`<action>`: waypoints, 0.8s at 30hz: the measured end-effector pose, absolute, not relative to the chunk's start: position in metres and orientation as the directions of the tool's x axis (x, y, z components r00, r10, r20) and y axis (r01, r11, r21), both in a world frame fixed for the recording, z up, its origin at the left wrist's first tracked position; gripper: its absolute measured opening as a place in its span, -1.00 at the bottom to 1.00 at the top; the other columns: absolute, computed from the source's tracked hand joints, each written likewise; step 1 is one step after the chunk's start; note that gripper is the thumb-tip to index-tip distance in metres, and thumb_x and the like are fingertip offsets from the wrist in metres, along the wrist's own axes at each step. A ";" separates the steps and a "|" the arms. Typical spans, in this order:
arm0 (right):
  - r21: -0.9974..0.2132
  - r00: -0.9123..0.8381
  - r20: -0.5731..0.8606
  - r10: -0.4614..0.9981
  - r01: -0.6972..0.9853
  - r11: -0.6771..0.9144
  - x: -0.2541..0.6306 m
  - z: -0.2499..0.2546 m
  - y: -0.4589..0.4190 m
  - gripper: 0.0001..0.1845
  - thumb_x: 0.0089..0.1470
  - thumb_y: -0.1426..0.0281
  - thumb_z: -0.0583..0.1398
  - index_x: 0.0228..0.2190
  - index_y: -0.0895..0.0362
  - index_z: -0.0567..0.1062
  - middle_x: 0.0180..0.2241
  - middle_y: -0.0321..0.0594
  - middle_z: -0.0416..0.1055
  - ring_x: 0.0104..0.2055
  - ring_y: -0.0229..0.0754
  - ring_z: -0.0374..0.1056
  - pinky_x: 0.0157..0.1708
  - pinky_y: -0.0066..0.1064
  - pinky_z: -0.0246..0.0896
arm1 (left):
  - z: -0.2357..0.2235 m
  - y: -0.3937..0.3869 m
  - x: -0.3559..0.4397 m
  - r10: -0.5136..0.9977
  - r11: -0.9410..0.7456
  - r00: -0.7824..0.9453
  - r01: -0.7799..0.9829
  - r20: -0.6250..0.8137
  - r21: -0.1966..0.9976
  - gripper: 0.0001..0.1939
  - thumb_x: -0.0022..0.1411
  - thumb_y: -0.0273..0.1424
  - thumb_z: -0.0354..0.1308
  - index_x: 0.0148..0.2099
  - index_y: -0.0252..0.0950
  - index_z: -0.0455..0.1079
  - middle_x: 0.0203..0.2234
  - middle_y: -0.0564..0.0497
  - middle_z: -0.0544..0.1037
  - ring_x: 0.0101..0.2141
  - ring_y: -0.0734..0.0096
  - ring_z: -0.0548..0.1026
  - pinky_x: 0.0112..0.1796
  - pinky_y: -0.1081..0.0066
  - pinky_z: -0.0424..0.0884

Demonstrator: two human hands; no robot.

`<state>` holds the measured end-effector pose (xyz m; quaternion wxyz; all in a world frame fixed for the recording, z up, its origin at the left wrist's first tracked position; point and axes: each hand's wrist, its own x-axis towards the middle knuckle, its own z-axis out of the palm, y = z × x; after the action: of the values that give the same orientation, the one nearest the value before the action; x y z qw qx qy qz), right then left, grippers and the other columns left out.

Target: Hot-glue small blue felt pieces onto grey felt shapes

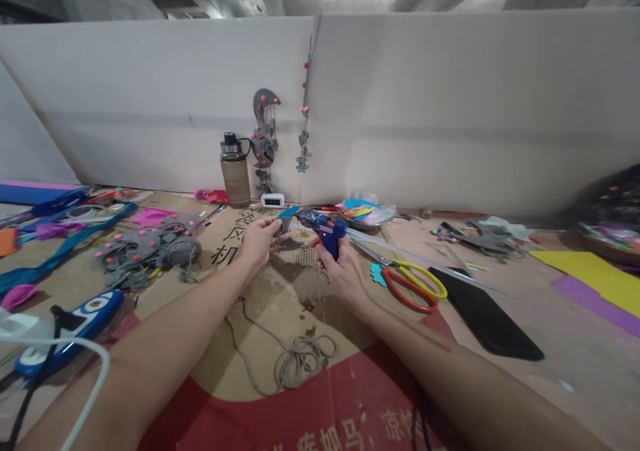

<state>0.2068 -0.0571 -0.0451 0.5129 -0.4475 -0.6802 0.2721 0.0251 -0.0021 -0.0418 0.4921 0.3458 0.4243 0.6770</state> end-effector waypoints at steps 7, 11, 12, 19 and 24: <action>-0.801 -0.105 0.494 0.863 0.332 0.499 0.206 -0.037 -0.058 -0.68 0.10 0.18 0.05 -0.24 0.14 0.40 -0.29 -0.15 0.45 -0.31 -0.13 0.33 -0.23 -0.28 0.24 | -0.034 -0.013 0.043 0.954 -0.147 -0.294 -0.304 0.054 0.941 -0.93 -0.02 -0.53 0.25 -0.40 -0.42 0.44 -0.52 -0.01 0.51 -0.49 0.46 0.50 -0.46 0.44 0.50; -0.810 -0.090 0.477 0.874 0.340 0.478 0.204 -0.035 -0.058 -0.65 0.10 0.18 0.04 -0.18 0.13 0.40 -0.28 -0.14 0.45 -0.31 -0.13 0.34 -0.23 -0.30 0.25 | -0.032 -0.015 0.045 0.950 -0.124 -0.312 -0.324 0.018 0.938 -0.91 -0.04 -0.54 0.25 -0.39 -0.41 0.43 -0.52 0.00 0.50 -0.50 0.48 0.49 -0.47 0.46 0.50; -0.816 -0.089 0.465 0.881 0.343 0.466 0.203 -0.034 -0.059 -0.65 0.11 0.19 0.04 -0.16 0.13 0.39 -0.28 -0.14 0.46 -0.32 -0.14 0.34 -0.25 -0.31 0.26 | -0.032 -0.015 0.044 0.950 -0.125 -0.313 -0.326 0.018 0.937 -0.91 -0.04 -0.54 0.25 -0.39 -0.41 0.43 -0.52 0.00 0.50 -0.51 0.49 0.48 -0.47 0.46 0.50; -0.790 -0.109 0.480 0.871 0.378 0.483 0.203 -0.035 -0.058 -0.65 0.12 0.22 0.04 -0.14 0.14 0.42 -0.20 -0.11 0.47 -0.24 -0.09 0.36 -0.14 -0.25 0.26 | -0.036 -0.009 0.040 0.927 -0.144 -0.374 -0.310 0.019 0.940 -0.92 -0.03 -0.52 0.25 -0.40 -0.40 0.44 -0.53 0.03 0.49 -0.51 0.53 0.45 -0.45 0.46 0.51; -0.777 -0.119 0.485 0.866 0.395 0.490 0.204 -0.048 -0.051 -0.62 0.14 0.22 0.04 -0.09 0.14 0.40 -0.11 -0.08 0.44 -0.10 -0.05 0.34 -0.04 -0.21 0.21 | -0.037 -0.011 0.043 0.934 -0.154 -0.356 -0.307 0.037 0.939 -0.90 -0.04 -0.49 0.28 -0.40 -0.38 0.44 -0.53 0.02 0.50 -0.51 0.51 0.47 -0.45 0.47 0.49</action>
<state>0.2036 -0.0509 -0.0481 0.4924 -0.4448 -0.7089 0.2393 0.0427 -0.0107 -0.0373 0.4560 0.3377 0.4637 0.6805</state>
